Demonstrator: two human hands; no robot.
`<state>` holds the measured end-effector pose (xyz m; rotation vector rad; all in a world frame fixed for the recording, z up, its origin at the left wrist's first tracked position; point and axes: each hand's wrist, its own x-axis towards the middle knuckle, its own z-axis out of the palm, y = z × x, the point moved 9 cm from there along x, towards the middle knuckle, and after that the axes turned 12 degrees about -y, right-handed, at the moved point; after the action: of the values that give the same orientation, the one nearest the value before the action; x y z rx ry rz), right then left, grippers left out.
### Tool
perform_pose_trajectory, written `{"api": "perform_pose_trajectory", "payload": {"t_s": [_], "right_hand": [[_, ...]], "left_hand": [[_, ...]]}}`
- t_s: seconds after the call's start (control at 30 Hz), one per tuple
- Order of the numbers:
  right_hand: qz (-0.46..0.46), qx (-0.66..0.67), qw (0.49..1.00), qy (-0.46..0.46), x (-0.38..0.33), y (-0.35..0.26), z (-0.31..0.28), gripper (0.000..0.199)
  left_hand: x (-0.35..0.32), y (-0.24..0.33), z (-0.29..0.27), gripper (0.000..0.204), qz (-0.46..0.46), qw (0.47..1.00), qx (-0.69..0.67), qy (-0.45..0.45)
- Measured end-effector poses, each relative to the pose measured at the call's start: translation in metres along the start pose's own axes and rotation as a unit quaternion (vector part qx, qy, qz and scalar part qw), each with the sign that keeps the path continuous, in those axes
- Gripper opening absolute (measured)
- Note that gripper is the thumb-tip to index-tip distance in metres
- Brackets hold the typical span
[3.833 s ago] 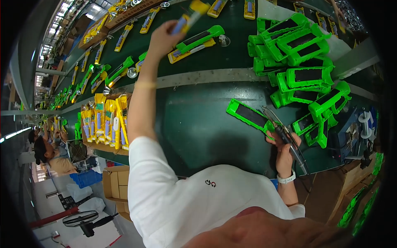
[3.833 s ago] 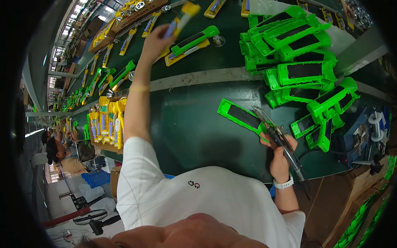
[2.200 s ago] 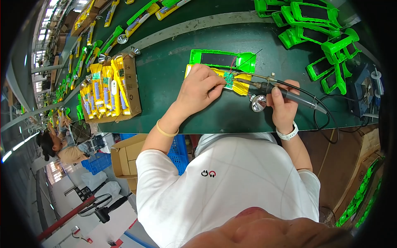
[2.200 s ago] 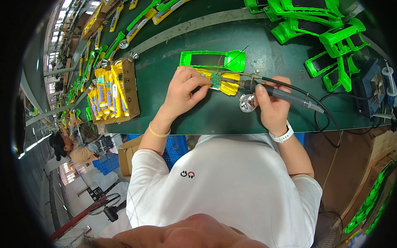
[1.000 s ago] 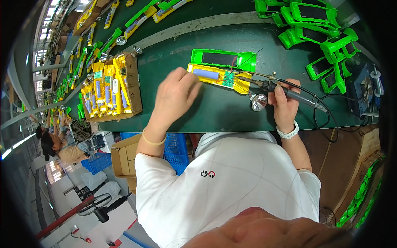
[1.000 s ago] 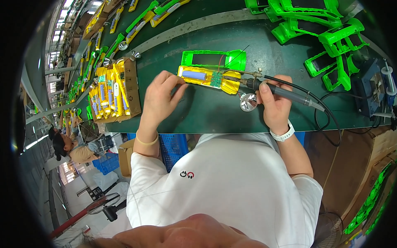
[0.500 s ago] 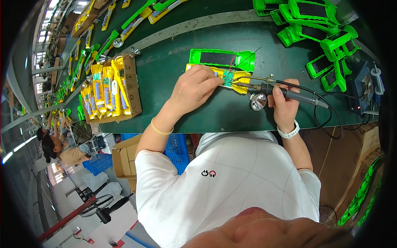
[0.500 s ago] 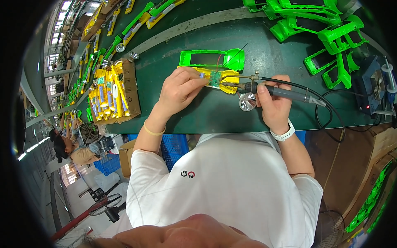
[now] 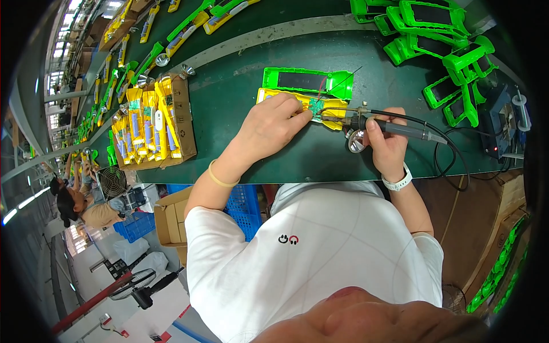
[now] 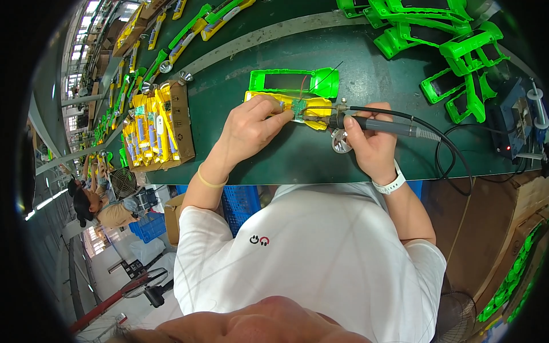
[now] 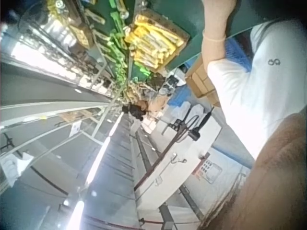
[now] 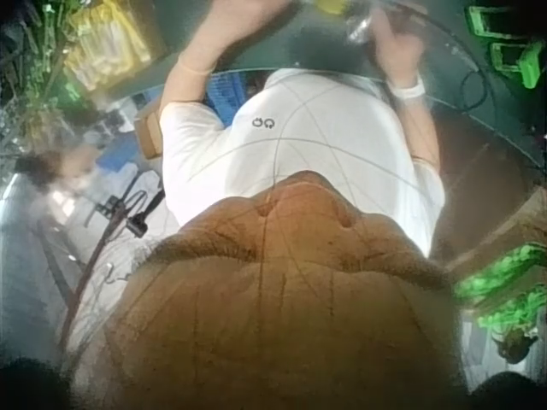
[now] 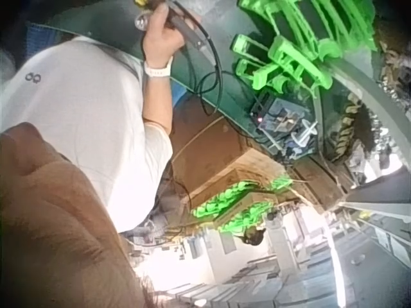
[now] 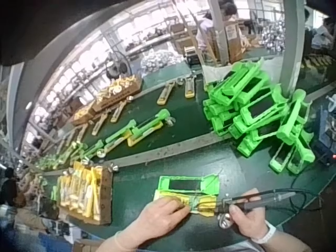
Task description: Soldering wires onto circuit boards for solar-powered flashlights on an industrial assembly line.
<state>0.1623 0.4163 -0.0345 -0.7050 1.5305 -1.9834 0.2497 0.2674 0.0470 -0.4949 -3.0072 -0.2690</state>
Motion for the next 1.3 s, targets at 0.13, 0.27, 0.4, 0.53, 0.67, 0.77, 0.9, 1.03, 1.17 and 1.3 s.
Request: {"api": "perform_pose_trajectory", "payload": {"t_s": [0.13, 0.27, 0.4, 0.53, 0.67, 0.77, 0.9, 1.03, 1.17, 1.3], "right_hand": [[-0.004, 0.023, 1.000, -0.009, -0.001, 0.000, -0.001, 0.025], [-0.013, 0.101, 0.995, 0.017, -0.003, -0.002, -0.004, 0.024], [-0.016, 0.112, 0.993, 0.040, -0.003, -0.010, -0.009, 0.023], [-0.032, 0.084, 0.996, -0.002, -0.003, -0.009, -0.004, 0.022], [-0.025, 0.021, 0.999, -0.022, -0.003, -0.005, 0.002, 0.025], [-0.011, 0.002, 1.000, -0.021, -0.003, -0.002, 0.004, 0.025], [-0.021, 0.032, 0.999, -0.009, -0.004, -0.009, -0.002, 0.023], [-0.079, 0.162, 0.982, 0.053, 0.022, -0.015, -0.027, 0.021], [-0.089, 0.255, 0.962, 0.033, 0.070, -0.020, -0.018, 0.018], [-0.086, 0.312, 0.945, -0.041, 0.074, -0.039, 0.014, 0.026]], "left_hand": [[0.002, 0.004, 0.002, 0.020, 0.007, 0.999, 0.027, -0.035], [0.001, 0.006, 0.002, 0.021, 0.026, 0.998, 0.042, -0.035], [-0.001, 0.009, 0.002, 0.021, 0.040, 0.997, 0.058, -0.037], [-0.001, 0.011, 0.002, 0.019, 0.069, 0.995, 0.063, -0.015], [-0.001, 0.011, 0.002, 0.019, 0.077, 0.995, 0.063, -0.017], [-0.003, 0.013, 0.001, 0.019, 0.092, 0.994, 0.062, -0.010], [-0.003, 0.012, 0.002, 0.018, 0.092, 0.994, 0.060, -0.018], [-0.001, 0.012, 0.003, 0.018, 0.094, 0.993, 0.063, -0.029], [0.000, 0.013, 0.002, 0.021, 0.084, 0.992, 0.070, -0.056], [0.001, -0.012, -0.015, 0.025, -0.013, 0.994, -0.108, 0.023]]}}
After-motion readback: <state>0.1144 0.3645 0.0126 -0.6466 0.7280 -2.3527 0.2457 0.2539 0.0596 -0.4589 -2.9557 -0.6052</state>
